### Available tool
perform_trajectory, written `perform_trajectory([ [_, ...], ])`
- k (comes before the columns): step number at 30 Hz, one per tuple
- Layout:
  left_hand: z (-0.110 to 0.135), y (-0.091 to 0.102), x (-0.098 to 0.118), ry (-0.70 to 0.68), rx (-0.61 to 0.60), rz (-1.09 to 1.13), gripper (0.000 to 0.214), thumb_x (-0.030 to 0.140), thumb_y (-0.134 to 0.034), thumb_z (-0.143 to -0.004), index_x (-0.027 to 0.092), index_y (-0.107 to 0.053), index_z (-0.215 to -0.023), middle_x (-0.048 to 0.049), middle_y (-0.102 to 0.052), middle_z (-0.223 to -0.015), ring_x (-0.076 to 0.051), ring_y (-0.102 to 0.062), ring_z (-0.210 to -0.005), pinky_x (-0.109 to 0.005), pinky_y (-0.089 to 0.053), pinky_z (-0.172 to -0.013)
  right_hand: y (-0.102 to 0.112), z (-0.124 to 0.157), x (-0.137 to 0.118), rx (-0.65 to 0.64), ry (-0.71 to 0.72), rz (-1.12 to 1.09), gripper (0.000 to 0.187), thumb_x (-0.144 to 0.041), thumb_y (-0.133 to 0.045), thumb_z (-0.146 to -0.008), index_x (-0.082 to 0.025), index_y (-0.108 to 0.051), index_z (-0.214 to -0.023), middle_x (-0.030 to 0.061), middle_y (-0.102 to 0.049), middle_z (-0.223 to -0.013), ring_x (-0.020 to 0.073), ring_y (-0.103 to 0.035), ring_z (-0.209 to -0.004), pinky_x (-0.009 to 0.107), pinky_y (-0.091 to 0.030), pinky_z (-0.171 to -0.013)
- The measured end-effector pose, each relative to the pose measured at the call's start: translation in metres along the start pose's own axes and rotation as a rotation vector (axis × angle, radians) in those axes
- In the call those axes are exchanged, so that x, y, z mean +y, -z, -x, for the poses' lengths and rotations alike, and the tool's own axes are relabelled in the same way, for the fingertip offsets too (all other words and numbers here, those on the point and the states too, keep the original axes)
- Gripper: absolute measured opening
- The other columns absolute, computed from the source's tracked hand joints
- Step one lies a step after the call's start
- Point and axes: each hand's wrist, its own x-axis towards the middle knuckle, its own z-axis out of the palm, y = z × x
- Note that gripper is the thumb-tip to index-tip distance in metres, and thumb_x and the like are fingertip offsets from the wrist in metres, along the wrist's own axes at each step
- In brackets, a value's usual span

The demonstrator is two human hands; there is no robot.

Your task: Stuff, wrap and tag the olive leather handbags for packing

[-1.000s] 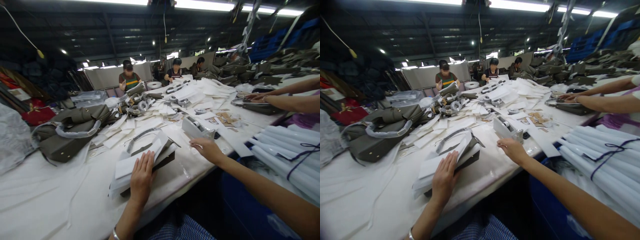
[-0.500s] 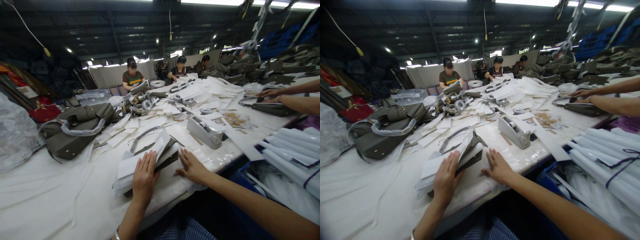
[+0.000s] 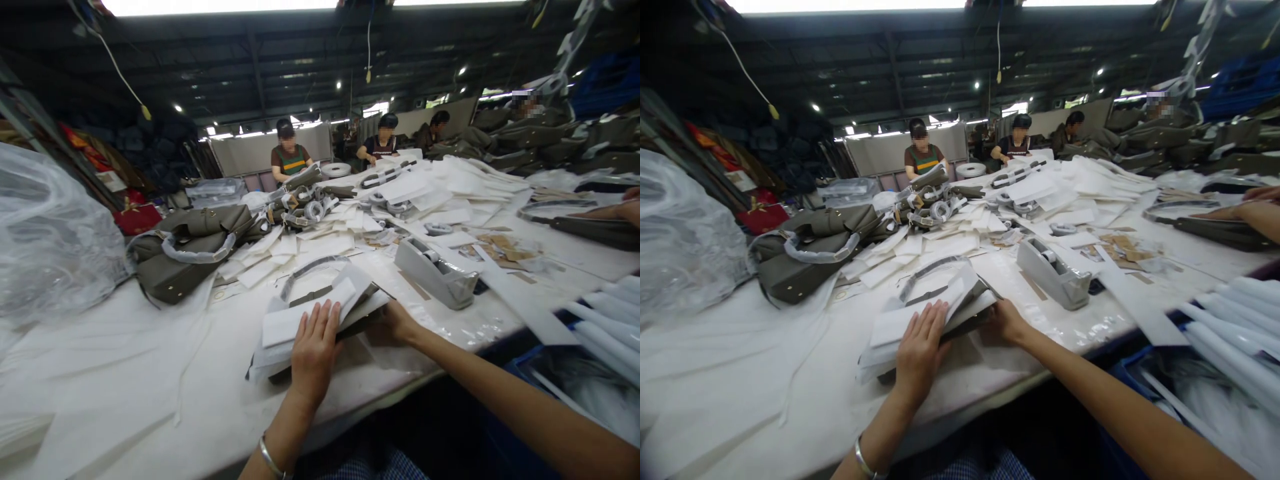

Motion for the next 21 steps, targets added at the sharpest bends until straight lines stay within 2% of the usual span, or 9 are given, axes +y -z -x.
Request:
perform_trajectory([
  [2, 0.0, -0.002, 0.002, -0.008, -0.02, 0.002, 0.065, 0.018, -0.057, -0.092, 0.018, -0.034, -0.152, -0.0094, -0.047, -0.151, -0.028, -0.044, -0.14, -0.048, -0.042, -0.113, 0.02, 0.027, 0.001, 0.013, 0.019, 0.089, 0.029, -0.043, -0.059, -0.093, -0.023, -0.07, -0.11, 0.0093, -0.068, -0.121, 0.0357, -0.056, -0.121, 0.055, -0.041, -0.107],
  [4, 0.001, -0.004, 0.005, -0.015, -0.035, 0.003, 0.064, 0.019, -0.058, -0.092, 0.019, -0.036, -0.151, -0.0086, -0.047, -0.151, -0.028, -0.044, -0.139, -0.048, -0.041, -0.114, 0.032, 0.059, 0.002, -0.051, 0.078, 0.262, 0.037, -0.047, -0.057, -0.093, -0.023, -0.069, -0.118, 0.0111, -0.067, -0.125, 0.0355, -0.057, -0.122, 0.055, -0.04, -0.109],
  [7, 0.0, -0.009, 0.01, -0.007, -0.051, 0.003, 0.062, 0.021, -0.059, -0.092, 0.02, -0.038, -0.15, -0.0075, -0.046, -0.152, -0.029, -0.045, -0.139, -0.049, -0.04, -0.114, 0.033, 0.102, 0.004, -0.133, 0.208, 0.564, 0.053, -0.052, -0.062, -0.088, -0.023, -0.061, -0.133, 0.0133, -0.059, -0.139, 0.0342, -0.053, -0.13, 0.055, -0.038, -0.112],
  [9, -0.002, -0.009, 0.011, 0.007, -0.067, 0.005, 0.062, 0.021, -0.059, -0.092, 0.02, -0.038, -0.15, -0.0074, -0.045, -0.152, -0.029, -0.045, -0.139, -0.048, -0.038, -0.115, 0.024, 0.12, 0.004, -0.102, 0.272, 0.67, 0.052, -0.048, -0.066, -0.087, -0.022, -0.062, -0.131, 0.0141, -0.06, -0.137, 0.0334, -0.054, -0.129, 0.053, -0.041, -0.11],
  [13, -0.007, -0.005, 0.009, 0.032, -0.101, 0.017, 0.063, 0.021, -0.06, -0.092, 0.018, -0.037, -0.151, -0.0089, -0.044, -0.153, -0.028, -0.043, -0.141, -0.047, -0.036, -0.116, 0.007, 0.132, -0.006, -0.027, 0.328, 0.828, 0.026, -0.025, -0.056, -0.094, -0.021, -0.069, -0.116, 0.0109, -0.072, -0.114, 0.0268, -0.067, -0.1, 0.043, -0.055, -0.088],
  [17, -0.013, 0.0, 0.007, 0.037, -0.114, 0.013, 0.063, 0.021, -0.06, -0.092, 0.018, -0.037, -0.151, -0.0092, -0.046, -0.152, -0.027, -0.044, -0.14, -0.046, -0.037, -0.116, -0.004, 0.134, -0.027, -0.036, 0.445, 1.053, 0.043, -0.003, -0.048, -0.087, -0.021, -0.067, -0.122, 0.0103, -0.069, -0.123, 0.0266, -0.067, -0.095, 0.039, -0.056, -0.076],
  [19, -0.015, 0.0, 0.007, 0.037, -0.123, 0.007, 0.064, 0.021, -0.06, -0.091, 0.018, -0.037, -0.151, -0.0091, -0.046, -0.152, -0.027, -0.044, -0.14, -0.046, -0.037, -0.115, -0.013, 0.135, -0.037, -0.07, 0.456, 1.13, 0.043, -0.002, -0.052, -0.084, -0.019, -0.068, -0.119, 0.0122, -0.066, -0.129, 0.0281, -0.066, -0.095, 0.04, -0.056, -0.075],
  [21, -0.016, 0.0, 0.008, 0.034, -0.132, -0.003, 0.065, 0.021, -0.06, -0.091, 0.018, -0.036, -0.151, -0.0094, -0.046, -0.152, -0.027, -0.044, -0.14, -0.046, -0.037, -0.115, -0.022, 0.134, -0.042, -0.133, 0.421, 1.13, 0.038, -0.008, -0.06, -0.083, -0.017, -0.068, -0.119, 0.0144, -0.064, -0.131, 0.0297, -0.066, -0.094, 0.043, -0.056, -0.075],
])
